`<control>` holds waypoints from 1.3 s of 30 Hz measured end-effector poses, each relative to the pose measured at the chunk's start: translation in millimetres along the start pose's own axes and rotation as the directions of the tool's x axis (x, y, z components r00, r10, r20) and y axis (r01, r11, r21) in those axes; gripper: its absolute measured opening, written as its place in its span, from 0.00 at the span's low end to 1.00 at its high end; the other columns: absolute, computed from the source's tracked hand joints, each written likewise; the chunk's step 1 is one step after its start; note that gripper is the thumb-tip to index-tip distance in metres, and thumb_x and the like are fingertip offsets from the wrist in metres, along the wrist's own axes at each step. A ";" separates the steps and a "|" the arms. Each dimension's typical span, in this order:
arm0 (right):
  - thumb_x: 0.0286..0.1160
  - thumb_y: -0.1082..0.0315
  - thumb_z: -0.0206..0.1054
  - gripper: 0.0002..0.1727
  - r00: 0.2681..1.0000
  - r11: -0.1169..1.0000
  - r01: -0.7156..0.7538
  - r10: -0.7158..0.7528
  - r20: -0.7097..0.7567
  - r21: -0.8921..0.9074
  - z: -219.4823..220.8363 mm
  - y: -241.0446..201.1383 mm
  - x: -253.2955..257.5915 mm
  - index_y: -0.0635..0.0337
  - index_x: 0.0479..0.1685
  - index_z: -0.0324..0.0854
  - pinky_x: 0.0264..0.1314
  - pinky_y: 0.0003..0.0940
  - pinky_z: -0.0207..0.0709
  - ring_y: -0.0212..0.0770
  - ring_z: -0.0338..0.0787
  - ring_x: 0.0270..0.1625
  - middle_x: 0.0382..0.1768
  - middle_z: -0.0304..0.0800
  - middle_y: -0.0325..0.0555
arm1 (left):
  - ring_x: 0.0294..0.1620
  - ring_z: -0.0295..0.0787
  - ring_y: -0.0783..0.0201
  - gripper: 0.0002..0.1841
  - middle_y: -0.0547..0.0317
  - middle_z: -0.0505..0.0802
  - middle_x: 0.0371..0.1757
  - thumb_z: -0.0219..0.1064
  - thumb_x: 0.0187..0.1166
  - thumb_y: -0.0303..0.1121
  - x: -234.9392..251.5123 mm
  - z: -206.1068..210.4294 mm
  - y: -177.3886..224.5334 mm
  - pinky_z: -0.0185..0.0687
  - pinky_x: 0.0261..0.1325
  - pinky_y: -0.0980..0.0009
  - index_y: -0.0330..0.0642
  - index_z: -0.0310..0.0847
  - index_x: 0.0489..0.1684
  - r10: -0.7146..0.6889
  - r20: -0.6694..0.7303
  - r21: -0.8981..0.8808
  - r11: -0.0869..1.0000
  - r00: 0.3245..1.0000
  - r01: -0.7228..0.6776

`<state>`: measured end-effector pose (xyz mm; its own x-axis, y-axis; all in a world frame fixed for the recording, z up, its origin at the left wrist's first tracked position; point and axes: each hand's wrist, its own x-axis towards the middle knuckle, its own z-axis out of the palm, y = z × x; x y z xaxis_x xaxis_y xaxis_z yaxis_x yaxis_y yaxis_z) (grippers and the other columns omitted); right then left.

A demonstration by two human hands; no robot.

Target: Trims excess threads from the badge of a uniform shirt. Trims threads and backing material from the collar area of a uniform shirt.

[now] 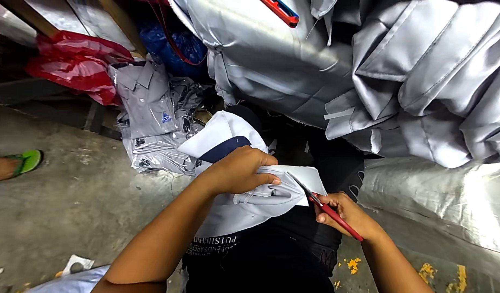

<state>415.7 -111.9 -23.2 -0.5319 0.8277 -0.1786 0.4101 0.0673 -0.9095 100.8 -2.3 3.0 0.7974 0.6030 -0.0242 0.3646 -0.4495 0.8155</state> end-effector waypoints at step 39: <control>0.67 0.72 0.70 0.02 0.615 0.963 0.267 -0.203 -0.762 -0.041 51.3 -60.5 127.0 0.61 0.30 0.86 0.23 0.14 0.72 0.16 0.77 0.20 0.19 0.82 0.29 | 0.27 0.87 0.57 0.27 0.60 0.86 0.22 0.56 0.83 0.61 -82.5 -1.2 23.0 0.82 0.40 0.47 0.46 0.88 0.34 -0.189 -0.451 0.337 0.869 0.872 0.363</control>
<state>285.3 -39.5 -10.2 0.1538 0.9199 0.3609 0.2837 0.3087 -0.9079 42.9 -61.5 24.4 0.4092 0.9084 0.0856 0.7682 -0.3936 0.5050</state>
